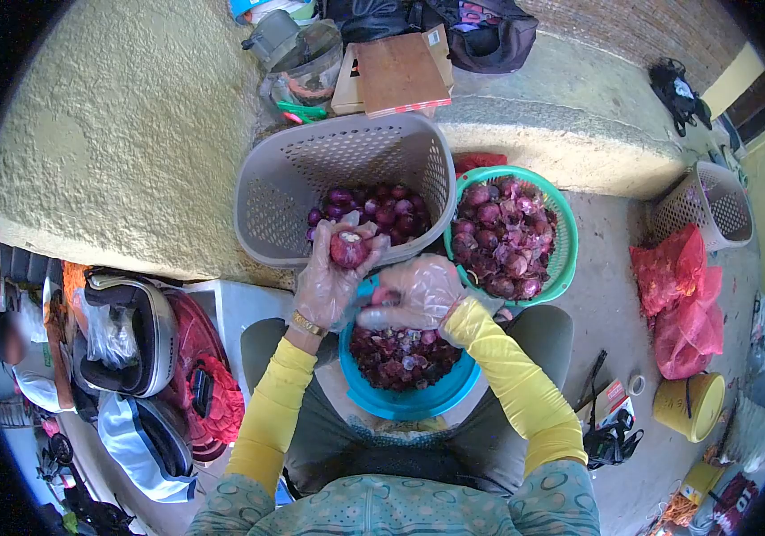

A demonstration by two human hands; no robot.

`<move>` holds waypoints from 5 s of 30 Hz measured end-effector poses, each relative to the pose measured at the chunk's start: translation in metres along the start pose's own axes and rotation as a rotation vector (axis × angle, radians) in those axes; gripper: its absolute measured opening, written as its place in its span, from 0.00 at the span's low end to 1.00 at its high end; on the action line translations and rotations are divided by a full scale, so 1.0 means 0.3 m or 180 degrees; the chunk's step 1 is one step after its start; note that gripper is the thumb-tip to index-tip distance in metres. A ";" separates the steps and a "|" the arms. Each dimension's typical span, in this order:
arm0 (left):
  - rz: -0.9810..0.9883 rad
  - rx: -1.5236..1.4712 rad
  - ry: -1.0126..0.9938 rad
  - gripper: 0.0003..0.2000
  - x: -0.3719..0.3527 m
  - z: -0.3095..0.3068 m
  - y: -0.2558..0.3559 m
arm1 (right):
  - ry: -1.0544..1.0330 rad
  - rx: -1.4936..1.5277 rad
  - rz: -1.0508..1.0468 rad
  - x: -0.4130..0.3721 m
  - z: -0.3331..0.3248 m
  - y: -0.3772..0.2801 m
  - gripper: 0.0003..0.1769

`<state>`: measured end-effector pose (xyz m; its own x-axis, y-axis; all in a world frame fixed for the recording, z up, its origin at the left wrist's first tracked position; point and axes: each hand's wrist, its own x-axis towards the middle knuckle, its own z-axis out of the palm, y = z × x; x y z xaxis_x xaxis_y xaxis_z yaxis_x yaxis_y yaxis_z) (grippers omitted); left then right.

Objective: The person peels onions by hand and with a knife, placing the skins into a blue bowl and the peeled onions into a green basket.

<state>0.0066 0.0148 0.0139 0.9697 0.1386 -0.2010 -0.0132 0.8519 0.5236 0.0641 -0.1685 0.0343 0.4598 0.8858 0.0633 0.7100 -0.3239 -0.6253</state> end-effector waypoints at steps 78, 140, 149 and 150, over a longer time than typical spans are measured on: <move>-0.0271 0.0169 -0.0073 0.23 -0.007 -0.008 0.013 | -0.0810 -0.0666 -0.0209 -0.008 -0.004 0.003 0.34; -0.0763 0.0770 0.0128 0.35 0.004 -0.063 0.021 | 0.0227 -0.0720 -0.0145 -0.005 0.010 0.074 0.31; -0.1069 0.0780 0.0067 0.38 0.001 -0.033 0.007 | 0.1422 0.0213 0.0290 0.010 0.000 0.049 0.28; -0.1142 0.0944 -0.0072 0.41 -0.004 -0.015 0.013 | 0.1270 0.0172 0.0524 0.010 -0.006 0.044 0.29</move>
<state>0.0042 0.0202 0.0124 0.9054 -0.1522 -0.3964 0.3911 0.6623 0.6390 0.0759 -0.1709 0.0276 0.7422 0.6224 0.2485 0.5859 -0.4227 -0.6914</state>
